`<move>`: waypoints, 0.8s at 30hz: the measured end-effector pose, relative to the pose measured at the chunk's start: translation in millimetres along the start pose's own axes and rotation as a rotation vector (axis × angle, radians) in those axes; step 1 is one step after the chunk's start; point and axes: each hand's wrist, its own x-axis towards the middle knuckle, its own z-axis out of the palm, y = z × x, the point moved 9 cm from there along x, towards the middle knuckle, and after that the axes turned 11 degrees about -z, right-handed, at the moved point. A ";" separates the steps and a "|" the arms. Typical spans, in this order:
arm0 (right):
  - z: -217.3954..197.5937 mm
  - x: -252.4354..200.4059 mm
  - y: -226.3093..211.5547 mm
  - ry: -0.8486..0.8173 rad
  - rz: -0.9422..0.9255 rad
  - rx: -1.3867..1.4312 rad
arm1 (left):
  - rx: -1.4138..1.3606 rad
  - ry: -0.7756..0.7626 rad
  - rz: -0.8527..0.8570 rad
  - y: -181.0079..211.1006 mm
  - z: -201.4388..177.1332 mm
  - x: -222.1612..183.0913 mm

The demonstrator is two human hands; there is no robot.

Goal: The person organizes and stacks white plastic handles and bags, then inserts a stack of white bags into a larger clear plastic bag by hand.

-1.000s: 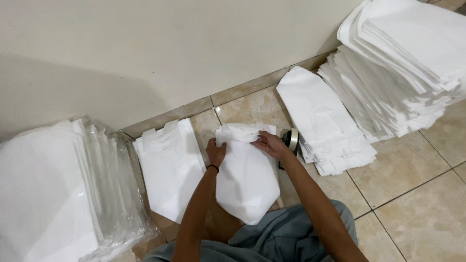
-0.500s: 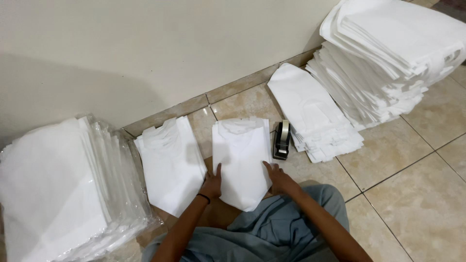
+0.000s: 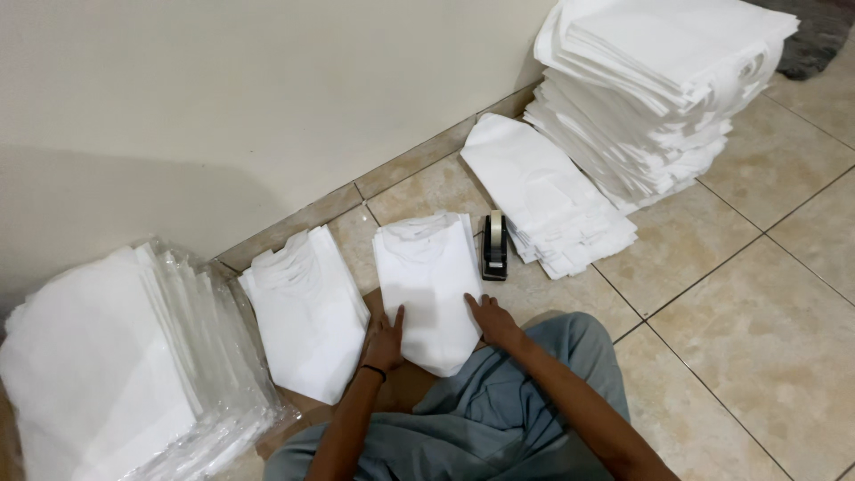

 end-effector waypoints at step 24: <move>-187.8 -31.3 270.4 0.452 0.277 0.003 | 0.232 0.340 0.109 326.1 -157.7 168.7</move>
